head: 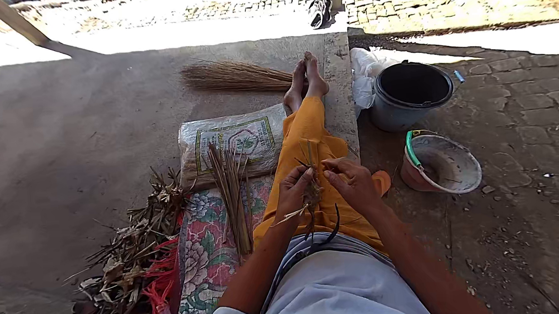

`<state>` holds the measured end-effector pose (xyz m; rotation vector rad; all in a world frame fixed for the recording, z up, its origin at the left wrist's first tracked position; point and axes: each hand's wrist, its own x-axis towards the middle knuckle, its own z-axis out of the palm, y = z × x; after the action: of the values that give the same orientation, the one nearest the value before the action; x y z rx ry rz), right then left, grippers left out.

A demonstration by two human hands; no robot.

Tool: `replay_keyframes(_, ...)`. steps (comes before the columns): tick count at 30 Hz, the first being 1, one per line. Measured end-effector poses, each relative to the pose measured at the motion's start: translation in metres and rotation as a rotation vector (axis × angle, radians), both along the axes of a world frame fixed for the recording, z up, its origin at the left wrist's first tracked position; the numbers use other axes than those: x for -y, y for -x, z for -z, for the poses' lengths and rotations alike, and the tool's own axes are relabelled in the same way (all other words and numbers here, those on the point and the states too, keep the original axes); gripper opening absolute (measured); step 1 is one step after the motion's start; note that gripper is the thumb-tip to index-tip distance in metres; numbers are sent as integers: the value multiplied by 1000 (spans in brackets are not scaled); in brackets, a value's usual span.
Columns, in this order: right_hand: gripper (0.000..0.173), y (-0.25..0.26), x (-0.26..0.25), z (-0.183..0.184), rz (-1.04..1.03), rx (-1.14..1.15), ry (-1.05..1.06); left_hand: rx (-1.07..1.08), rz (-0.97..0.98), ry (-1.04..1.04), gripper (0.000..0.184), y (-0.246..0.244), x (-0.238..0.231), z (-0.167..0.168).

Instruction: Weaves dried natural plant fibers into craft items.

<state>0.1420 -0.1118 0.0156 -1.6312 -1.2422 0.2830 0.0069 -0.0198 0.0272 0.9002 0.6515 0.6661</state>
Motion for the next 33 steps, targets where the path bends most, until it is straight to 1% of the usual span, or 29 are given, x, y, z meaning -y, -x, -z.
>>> replay_keyframes(1, 26, 8, -3, 3, -1, -9, -9, -7, -14, -47, 14, -1, 4, 2)
replay_keyframes(3, 21, 14, -6, 12, 52, 49, -27, -9, -28, -196, 10, -3, 7, 10)
replay_keyframes(5, 20, 13, -6, 16, 91, 129, -11, -19, -46, -339, 7, -5, 9, 19)
replay_keyframes(7, 20, 13, -4, 18, 106, 144, 3, -40, -85, -504, 5, -9, 12, 31)
replay_keyframes(8, 20, 14, -5, 19, 104, 101, 0, -50, -122, -628, 6, -11, 13, 38)
replay_keyframes(9, 19, 15, -5, 20, 97, 6, -2, -58, -168, -765, 8, -13, 13, 46)
replay_keyframes(11, 13, 15, -9, 27, 94, -289, -25, -55, -247, -1012, 11, -15, 12, 58)
replay_keyframes(12, 12, 10, -12, 34, 109, -409, -38, -34, -255, -1112, 12, -14, 12, 59)
replay_keyframes(13, 12, 0, -14, 44, 147, -471, -36, -7, -242, -1194, 13, -12, 15, 55)
replay_keyframes(14, 11, -11, -15, 55, 197, -472, -23, 14, -221, -1215, 14, -11, 19, 49)
replay_keyframes(15, 12, -25, -14, 63, 232, -427, 16, 19, -199, -1151, 13, -10, 20, 42)
replay_keyframes(16, 15, -37, -12, 66, 248, -361, 77, 5, -171, -986, 12, -8, 17, 33)
replay_keyframes(18, 21, -59, 2, 68, 262, -206, 212, -20, -109, -489, 13, 3, 2, 17)
replay_keyframes(19, 24, -70, 10, 69, 281, -137, 273, 3, -109, -277, 19, 9, -11, 11)
replay_keyframes(20, 26, -78, 18, 70, 288, -98, 311, 35, -122, -139, 28, 18, -24, 9)
replay_keyframes(21, 24, -85, 23, 73, 290, -77, 309, 61, -149, -60, 39, 28, -36, 10)
replay_keyframes(23, 21, -87, 27, 79, 293, -96, 248, 92, -169, 32, 55, 46, -56, 14)
replay_keyframes(26, 31, -74, 22, 88, 268, -217, 177, 133, -177, 128, 63, 64, -68, 22)
replay_keyframes(28, 27, -62, 16, 100, 202, -283, 176, 145, -177, 177, 66, 72, -71, 25)
replay_keyframes(29, 24, -56, 12, 110, 169, -274, 203, 148, -178, 198, 68, 77, -73, 26)
replay_keyframes(30, 23, -47, 8, 120, 148, -218, 241, 161, -172, 219, 71, 83, -77, 27)
replay_keyframes(33, 22, -27, 0, 142, 136, 68, 302, 233, -152, 232, 75, 112, -91, 31)
